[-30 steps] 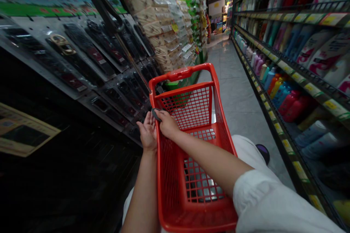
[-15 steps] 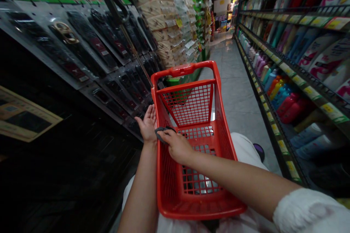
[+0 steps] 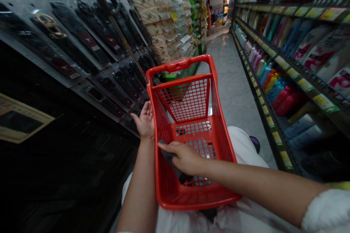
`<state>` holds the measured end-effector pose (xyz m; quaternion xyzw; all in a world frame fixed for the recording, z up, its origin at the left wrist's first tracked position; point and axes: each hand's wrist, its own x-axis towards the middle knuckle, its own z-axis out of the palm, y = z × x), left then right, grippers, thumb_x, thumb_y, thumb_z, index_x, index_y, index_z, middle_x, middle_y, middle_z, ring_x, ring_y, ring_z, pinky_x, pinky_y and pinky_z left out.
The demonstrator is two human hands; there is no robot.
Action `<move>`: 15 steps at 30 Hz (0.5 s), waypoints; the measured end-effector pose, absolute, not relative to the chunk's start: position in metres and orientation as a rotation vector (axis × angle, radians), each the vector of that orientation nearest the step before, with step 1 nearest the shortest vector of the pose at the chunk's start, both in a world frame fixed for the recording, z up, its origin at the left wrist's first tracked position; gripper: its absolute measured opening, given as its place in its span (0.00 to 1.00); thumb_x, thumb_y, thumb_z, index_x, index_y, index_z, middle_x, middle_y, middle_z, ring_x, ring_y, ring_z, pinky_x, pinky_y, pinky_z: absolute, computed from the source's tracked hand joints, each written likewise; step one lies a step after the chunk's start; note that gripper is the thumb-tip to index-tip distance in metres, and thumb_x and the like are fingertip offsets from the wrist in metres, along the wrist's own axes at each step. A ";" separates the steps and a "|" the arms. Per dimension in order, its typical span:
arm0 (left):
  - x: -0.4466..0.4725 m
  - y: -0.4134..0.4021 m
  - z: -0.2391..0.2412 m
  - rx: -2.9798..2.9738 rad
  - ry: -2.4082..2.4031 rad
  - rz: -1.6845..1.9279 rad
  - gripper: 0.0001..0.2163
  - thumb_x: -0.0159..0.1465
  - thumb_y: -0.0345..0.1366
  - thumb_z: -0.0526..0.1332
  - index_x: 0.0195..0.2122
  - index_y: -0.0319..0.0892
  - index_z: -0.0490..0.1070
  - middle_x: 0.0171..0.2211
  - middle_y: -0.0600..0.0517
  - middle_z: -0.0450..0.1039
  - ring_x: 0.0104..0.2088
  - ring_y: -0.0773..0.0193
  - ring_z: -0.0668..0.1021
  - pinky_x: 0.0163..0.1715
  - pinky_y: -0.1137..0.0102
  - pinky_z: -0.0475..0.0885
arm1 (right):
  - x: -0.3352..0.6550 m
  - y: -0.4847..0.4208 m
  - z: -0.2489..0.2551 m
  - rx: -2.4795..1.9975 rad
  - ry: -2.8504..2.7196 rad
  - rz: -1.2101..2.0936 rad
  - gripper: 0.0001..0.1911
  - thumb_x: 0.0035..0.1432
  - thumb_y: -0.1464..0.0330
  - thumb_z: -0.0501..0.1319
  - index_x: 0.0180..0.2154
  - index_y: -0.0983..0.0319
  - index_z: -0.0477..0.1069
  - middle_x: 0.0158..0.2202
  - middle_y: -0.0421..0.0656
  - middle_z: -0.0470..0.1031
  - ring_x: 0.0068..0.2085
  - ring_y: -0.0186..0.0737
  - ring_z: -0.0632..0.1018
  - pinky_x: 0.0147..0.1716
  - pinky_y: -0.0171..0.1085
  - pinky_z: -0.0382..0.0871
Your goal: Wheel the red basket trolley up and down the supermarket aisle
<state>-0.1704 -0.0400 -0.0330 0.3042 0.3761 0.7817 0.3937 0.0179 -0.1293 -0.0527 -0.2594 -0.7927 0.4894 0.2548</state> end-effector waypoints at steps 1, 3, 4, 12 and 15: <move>-0.170 -0.040 -0.033 0.769 0.958 1.984 0.38 0.66 0.65 0.38 0.49 0.42 0.78 0.64 0.41 0.68 0.65 0.56 0.70 0.66 0.62 0.59 | 0.011 -0.122 -0.057 -0.746 -1.994 1.392 0.44 0.48 0.82 0.53 0.66 0.52 0.62 0.58 0.42 0.74 0.58 0.42 0.74 0.61 0.46 0.66; -0.170 -0.039 -0.032 0.761 0.963 1.986 0.38 0.66 0.65 0.38 0.49 0.42 0.78 0.63 0.40 0.68 0.64 0.56 0.71 0.66 0.62 0.60 | -0.007 -0.105 -0.064 -0.858 -1.715 1.470 0.45 0.46 0.81 0.55 0.67 0.56 0.60 0.58 0.45 0.74 0.58 0.44 0.74 0.61 0.47 0.66; -0.170 -0.039 -0.032 0.757 0.966 1.988 0.38 0.66 0.65 0.38 0.48 0.42 0.78 0.63 0.40 0.68 0.64 0.56 0.71 0.66 0.62 0.60 | -0.018 -0.097 -0.066 -0.893 -1.614 1.496 0.45 0.45 0.80 0.57 0.67 0.58 0.61 0.57 0.45 0.75 0.56 0.45 0.75 0.60 0.48 0.67; -0.172 -0.038 -0.032 0.760 0.977 1.995 0.38 0.66 0.65 0.39 0.48 0.41 0.79 0.62 0.39 0.69 0.63 0.55 0.71 0.66 0.61 0.60 | -0.063 -0.104 -0.076 -0.829 -1.385 1.395 0.45 0.37 0.82 0.53 0.61 0.60 0.70 0.65 0.44 0.66 0.66 0.42 0.66 0.69 0.45 0.53; -0.172 -0.038 -0.032 0.737 0.976 2.003 0.38 0.67 0.64 0.38 0.47 0.41 0.79 0.62 0.39 0.70 0.63 0.55 0.71 0.66 0.61 0.60 | -0.045 -0.146 -0.095 -0.862 -1.426 1.421 0.49 0.35 0.83 0.51 0.62 0.56 0.69 0.66 0.42 0.64 0.67 0.39 0.64 0.70 0.44 0.50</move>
